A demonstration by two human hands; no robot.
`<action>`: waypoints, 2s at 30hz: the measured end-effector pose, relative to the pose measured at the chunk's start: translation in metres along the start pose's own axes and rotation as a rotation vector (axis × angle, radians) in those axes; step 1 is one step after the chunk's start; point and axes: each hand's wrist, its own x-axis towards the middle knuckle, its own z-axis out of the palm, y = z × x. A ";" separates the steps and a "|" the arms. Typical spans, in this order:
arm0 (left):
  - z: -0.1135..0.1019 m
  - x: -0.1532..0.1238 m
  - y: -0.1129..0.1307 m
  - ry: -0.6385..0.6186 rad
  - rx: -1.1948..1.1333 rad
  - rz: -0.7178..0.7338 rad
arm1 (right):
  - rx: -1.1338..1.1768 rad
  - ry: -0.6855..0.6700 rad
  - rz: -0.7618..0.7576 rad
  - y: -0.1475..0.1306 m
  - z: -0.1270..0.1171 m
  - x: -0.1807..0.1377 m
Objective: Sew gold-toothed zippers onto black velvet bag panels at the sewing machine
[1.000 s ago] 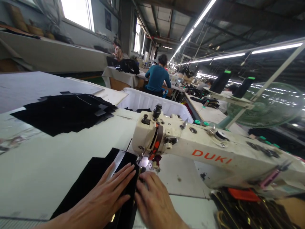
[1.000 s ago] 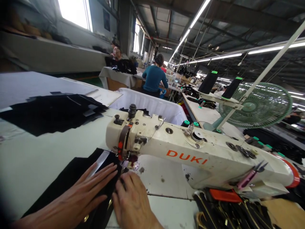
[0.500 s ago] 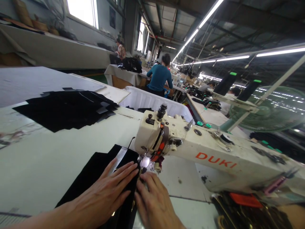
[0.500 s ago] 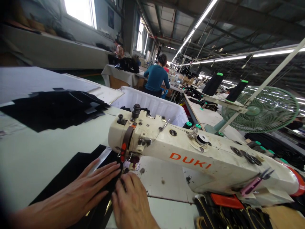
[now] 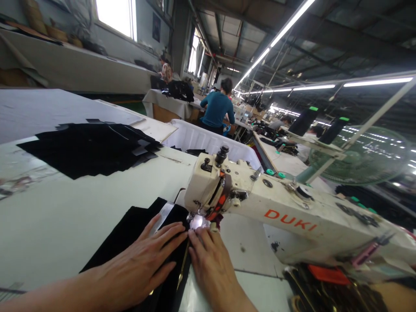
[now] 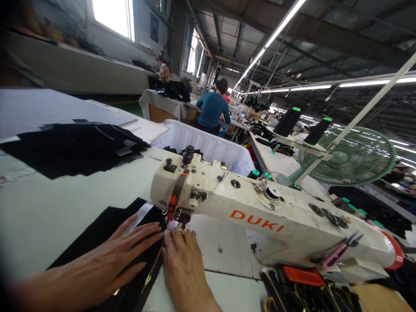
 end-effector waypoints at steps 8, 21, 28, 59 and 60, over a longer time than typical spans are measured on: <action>0.015 0.006 -0.013 0.056 0.043 0.022 | -0.129 0.101 -0.100 0.015 0.011 0.011; 0.026 0.009 -0.019 -0.018 0.018 -0.044 | -0.063 0.057 -0.072 0.023 0.011 0.020; 0.024 0.012 -0.016 -0.014 -0.039 -0.058 | 0.042 0.102 -0.116 0.023 0.009 0.015; -0.015 -0.078 0.055 -0.003 -0.199 -0.124 | 0.125 0.074 -0.031 -0.089 -0.024 -0.106; -0.023 -0.073 0.047 0.018 -0.281 -0.234 | 0.112 0.109 -0.036 -0.091 -0.021 -0.106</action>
